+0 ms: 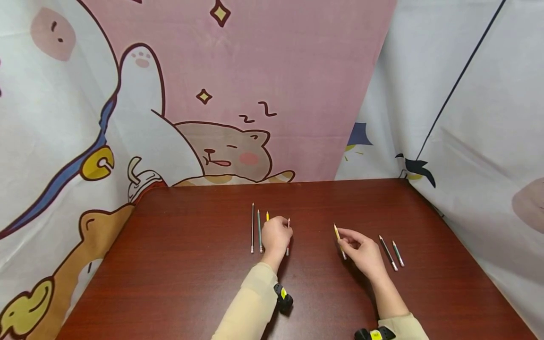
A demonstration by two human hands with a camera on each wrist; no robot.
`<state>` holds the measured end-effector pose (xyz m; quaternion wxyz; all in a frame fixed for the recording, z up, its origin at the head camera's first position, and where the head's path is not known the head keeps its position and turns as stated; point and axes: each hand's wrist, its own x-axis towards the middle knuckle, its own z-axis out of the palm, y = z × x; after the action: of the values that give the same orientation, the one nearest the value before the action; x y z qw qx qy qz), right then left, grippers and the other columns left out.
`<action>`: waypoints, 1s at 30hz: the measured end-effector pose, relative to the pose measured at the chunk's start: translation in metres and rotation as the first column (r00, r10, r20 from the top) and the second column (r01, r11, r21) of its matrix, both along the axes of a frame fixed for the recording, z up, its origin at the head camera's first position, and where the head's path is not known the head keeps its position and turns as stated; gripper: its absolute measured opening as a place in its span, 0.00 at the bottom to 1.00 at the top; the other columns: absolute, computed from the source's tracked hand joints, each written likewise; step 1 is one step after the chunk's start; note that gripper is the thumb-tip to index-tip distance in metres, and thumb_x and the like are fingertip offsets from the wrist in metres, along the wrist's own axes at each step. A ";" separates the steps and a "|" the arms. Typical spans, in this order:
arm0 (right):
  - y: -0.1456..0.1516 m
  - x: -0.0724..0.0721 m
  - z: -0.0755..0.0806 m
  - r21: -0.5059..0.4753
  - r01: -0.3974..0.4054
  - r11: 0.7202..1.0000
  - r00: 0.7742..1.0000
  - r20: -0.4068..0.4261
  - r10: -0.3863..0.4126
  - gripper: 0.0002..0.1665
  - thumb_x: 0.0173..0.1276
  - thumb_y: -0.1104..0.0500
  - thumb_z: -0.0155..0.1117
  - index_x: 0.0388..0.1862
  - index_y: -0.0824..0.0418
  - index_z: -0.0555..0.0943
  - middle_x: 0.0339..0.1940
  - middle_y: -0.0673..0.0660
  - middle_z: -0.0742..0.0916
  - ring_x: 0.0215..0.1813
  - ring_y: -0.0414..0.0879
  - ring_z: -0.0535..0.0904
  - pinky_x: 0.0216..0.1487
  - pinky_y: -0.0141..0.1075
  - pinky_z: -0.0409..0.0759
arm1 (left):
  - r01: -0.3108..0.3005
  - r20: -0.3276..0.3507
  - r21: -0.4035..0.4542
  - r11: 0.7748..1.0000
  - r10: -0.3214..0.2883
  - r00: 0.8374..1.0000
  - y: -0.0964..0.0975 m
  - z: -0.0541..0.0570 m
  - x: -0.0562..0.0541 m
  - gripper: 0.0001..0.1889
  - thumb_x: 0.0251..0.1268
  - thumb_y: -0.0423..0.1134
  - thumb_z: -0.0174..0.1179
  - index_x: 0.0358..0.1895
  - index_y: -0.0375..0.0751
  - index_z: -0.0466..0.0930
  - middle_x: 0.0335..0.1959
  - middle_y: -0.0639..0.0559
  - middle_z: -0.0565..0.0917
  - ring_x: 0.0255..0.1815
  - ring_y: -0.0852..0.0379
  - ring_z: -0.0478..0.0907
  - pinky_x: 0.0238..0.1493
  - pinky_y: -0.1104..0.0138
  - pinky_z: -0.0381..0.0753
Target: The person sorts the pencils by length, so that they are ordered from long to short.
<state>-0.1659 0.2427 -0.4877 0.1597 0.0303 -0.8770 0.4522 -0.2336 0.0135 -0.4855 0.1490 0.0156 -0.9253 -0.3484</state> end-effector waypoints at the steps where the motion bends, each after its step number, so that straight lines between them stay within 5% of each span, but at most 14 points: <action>1: 0.000 0.000 0.000 0.000 0.000 1.000 1.000 0.002 0.000 0.15 0.63 0.66 0.71 0.50 0.62 0.86 0.29 0.51 0.84 0.29 0.35 0.76 0.27 0.28 0.72 | 0.000 -0.005 -0.009 1.000 0.000 1.000 0.000 0.000 0.000 0.05 0.49 0.33 0.68 0.29 0.47 0.91 0.20 0.58 0.85 0.25 0.51 0.84 0.22 0.61 0.76; 8: 0.002 -0.001 -0.001 0.012 0.001 1.000 1.000 0.013 -0.001 0.16 0.63 0.65 0.71 0.50 0.62 0.86 0.29 0.51 0.84 0.28 0.36 0.76 0.27 0.29 0.72 | 0.025 -0.066 -0.043 0.999 -0.028 0.997 0.000 -0.002 0.003 0.02 0.49 0.33 0.71 0.27 0.45 0.89 0.21 0.56 0.85 0.24 0.53 0.83 0.23 0.62 0.77; 19: 0.001 0.000 -0.001 0.005 -0.002 1.000 1.000 0.026 0.002 0.16 0.63 0.65 0.71 0.51 0.61 0.86 0.30 0.51 0.85 0.29 0.35 0.76 0.28 0.29 0.73 | 0.167 -0.127 0.139 0.976 -0.150 0.981 -0.027 0.003 0.012 0.12 0.50 0.32 0.73 0.40 0.37 0.90 0.32 0.50 0.89 0.31 0.55 0.86 0.34 0.62 0.81; 30: 0.001 0.000 -0.001 -0.003 -0.001 1.000 0.999 0.046 0.001 0.17 0.64 0.65 0.70 0.52 0.62 0.85 0.32 0.53 0.85 0.31 0.36 0.77 0.29 0.29 0.74 | 0.290 -0.225 0.077 0.954 -0.267 0.937 -0.063 0.005 0.014 0.13 0.51 0.33 0.73 0.43 0.40 0.90 0.36 0.48 0.88 0.33 0.52 0.85 0.36 0.64 0.81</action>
<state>-0.1662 0.2434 -0.4891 0.1394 0.0200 -0.8797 0.4542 -0.2193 -0.0492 -0.4806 0.1949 -0.1449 -0.8765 -0.4156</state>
